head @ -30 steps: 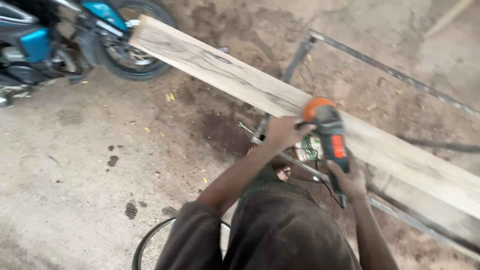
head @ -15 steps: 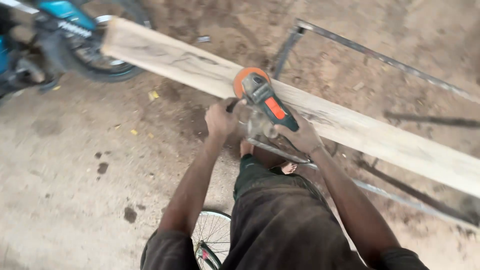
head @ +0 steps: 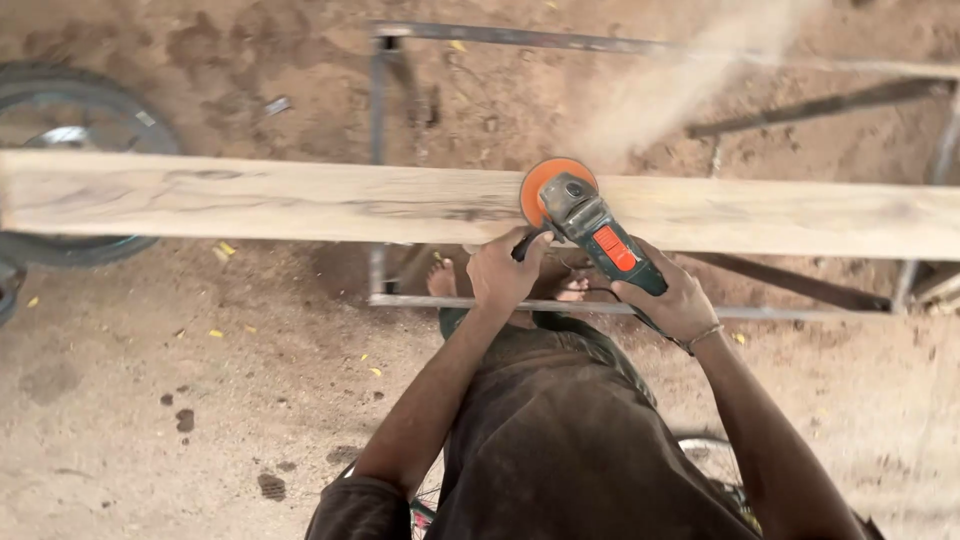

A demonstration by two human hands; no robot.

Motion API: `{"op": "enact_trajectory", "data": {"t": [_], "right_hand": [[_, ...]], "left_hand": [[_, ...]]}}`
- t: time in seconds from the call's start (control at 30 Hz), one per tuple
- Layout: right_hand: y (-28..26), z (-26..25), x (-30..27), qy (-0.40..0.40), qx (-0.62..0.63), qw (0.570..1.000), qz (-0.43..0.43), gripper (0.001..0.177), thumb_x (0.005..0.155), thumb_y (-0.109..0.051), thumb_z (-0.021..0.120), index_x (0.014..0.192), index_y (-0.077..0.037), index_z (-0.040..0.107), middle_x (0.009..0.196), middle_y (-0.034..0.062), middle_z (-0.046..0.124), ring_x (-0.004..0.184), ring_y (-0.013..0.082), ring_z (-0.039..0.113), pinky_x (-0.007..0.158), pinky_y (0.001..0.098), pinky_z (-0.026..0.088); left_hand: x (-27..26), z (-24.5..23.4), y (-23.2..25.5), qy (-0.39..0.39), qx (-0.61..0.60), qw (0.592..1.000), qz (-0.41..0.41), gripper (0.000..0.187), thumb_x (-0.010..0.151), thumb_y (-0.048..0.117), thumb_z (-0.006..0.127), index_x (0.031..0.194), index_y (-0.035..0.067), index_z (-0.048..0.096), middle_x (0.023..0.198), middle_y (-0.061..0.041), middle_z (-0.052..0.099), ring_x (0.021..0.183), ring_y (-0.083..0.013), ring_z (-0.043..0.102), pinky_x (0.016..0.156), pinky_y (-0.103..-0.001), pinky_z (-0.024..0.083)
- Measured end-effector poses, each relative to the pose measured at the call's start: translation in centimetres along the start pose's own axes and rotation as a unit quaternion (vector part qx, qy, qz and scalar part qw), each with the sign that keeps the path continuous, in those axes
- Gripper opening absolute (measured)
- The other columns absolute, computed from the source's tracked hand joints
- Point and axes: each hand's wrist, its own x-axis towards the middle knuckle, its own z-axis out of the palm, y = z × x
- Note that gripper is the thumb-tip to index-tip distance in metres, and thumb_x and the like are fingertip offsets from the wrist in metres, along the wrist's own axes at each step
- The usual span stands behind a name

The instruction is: Smoothing wooden planks using an electric angle grinder with a sanding disc.

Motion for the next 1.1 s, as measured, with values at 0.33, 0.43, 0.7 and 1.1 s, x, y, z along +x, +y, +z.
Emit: {"op": "enact_trajectory", "data": {"t": [0.33,0.43,0.7,1.1], "right_hand": [[14.5,-8.9,-2.5,0.041,0.008,0.999,-0.004,0.085,0.078,-0.051,0.078,0.151,-0.016,0.051,0.127,0.0167,0.071,0.113,0.0267,0.071,0.095,0.0402,0.055],[18.6,-10.6,-2.6,0.064,0.02,0.998,0.011,0.088,0.078,-0.053,0.078,0.153,-0.016,0.05,0.126,0.0159,0.071,0.112,0.0267,0.071,0.095,0.0409,0.055],[27.1,-10.8,-5.4,0.137,0.115,0.979,0.094,0.085,0.081,-0.05,0.077,0.154,-0.015,0.051,0.121,0.0135,0.071,0.1,0.023,0.07,0.086,0.0374,0.055],[11.0,4.2,-1.2,0.061,0.145,0.987,-0.045,0.08,0.086,-0.047,0.078,0.147,-0.004,0.049,0.124,0.0174,0.069,0.111,0.0281,0.067,0.095,0.0418,0.052]], "left_hand": [[-2.0,14.1,7.6,-0.01,-0.011,0.999,0.041,0.035,0.088,0.052,0.071,0.099,0.019,0.08,0.073,-0.008,0.073,0.072,-0.0304,0.074,0.065,-0.043,0.056],[-1.6,18.1,9.0,-0.039,0.038,0.997,0.059,0.038,0.089,0.055,0.068,0.097,0.02,0.08,0.066,-0.009,0.07,0.064,-0.0302,0.072,0.058,-0.044,0.053],[0.6,28.0,12.0,-0.188,0.065,0.968,0.153,0.051,0.09,0.066,0.057,0.095,0.02,0.078,0.053,0.005,0.063,0.04,-0.0114,0.055,0.039,-0.032,0.044],[0.4,5.9,-0.7,-0.064,0.108,0.989,0.08,0.047,0.088,0.068,0.062,0.1,0.025,0.08,0.066,0.001,0.073,0.057,-0.0174,0.069,0.057,-0.035,0.053]]}}
